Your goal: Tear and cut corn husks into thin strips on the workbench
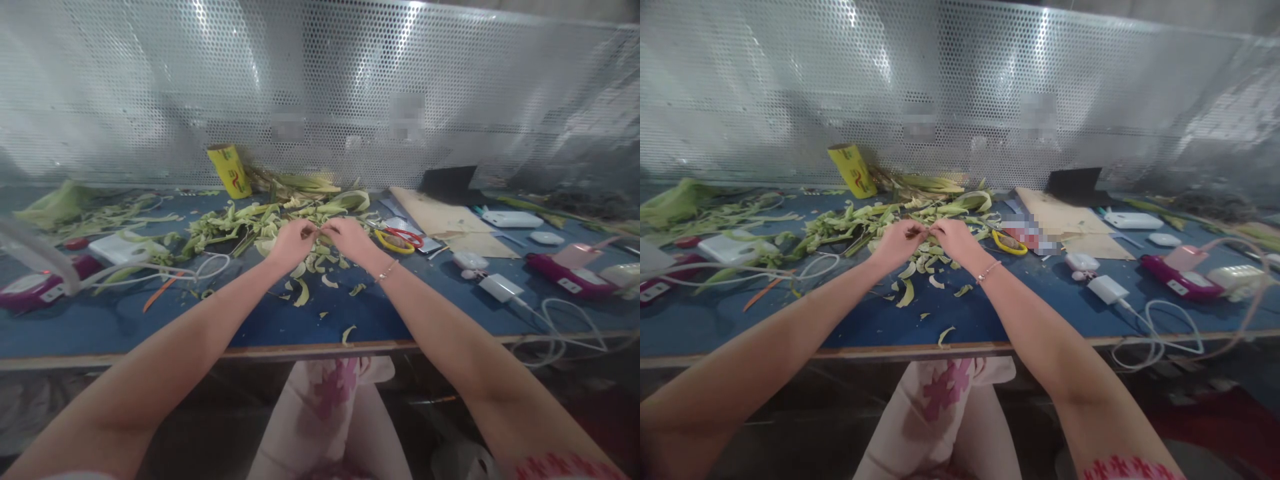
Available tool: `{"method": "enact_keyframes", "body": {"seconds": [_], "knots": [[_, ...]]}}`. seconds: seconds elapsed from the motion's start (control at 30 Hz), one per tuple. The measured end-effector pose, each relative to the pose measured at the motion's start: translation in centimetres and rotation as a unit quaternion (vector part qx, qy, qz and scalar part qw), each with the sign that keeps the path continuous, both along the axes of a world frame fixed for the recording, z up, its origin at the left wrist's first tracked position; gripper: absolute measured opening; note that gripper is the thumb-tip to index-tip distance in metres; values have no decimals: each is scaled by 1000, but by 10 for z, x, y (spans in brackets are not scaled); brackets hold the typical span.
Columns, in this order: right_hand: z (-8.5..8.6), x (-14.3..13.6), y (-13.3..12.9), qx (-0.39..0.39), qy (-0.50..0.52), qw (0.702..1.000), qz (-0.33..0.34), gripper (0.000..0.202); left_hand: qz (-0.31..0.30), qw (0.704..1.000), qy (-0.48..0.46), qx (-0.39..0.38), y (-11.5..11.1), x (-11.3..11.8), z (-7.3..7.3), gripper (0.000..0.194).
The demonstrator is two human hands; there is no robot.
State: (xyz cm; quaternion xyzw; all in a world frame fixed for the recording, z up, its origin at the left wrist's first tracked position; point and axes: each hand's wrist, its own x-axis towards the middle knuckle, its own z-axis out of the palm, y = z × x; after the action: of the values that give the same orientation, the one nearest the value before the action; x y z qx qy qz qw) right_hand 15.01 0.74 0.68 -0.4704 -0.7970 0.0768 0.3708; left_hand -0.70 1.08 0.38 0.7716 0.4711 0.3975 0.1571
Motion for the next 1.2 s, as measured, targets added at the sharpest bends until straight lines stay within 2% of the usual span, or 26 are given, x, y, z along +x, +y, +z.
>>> {"method": "enact_keyframes", "body": {"seconds": [0.13,0.33,0.67,0.87,1.07,1.2], "knots": [[-1,1,1,9,-6,1000,5,19,-29,999,-19,-30,2,0,0,13],[0,0,0,7,-11,1000,-4,18,-14,999,-45,-22,1,0,1,7],[-1,-1,0,29,-13,1000,4,17,-18,995,-85,-49,-2,0,4,9],[-5,0,0,37,28,999,10,15,-7,998,-65,-27,-2,1,2,10],[-6,0,0,34,39,999,16,15,-2,997,-73,-37,-3,1,3,9],[-4,-1,0,27,40,999,22,16,9,999,-37,-14,-3,1,3,11]]}}
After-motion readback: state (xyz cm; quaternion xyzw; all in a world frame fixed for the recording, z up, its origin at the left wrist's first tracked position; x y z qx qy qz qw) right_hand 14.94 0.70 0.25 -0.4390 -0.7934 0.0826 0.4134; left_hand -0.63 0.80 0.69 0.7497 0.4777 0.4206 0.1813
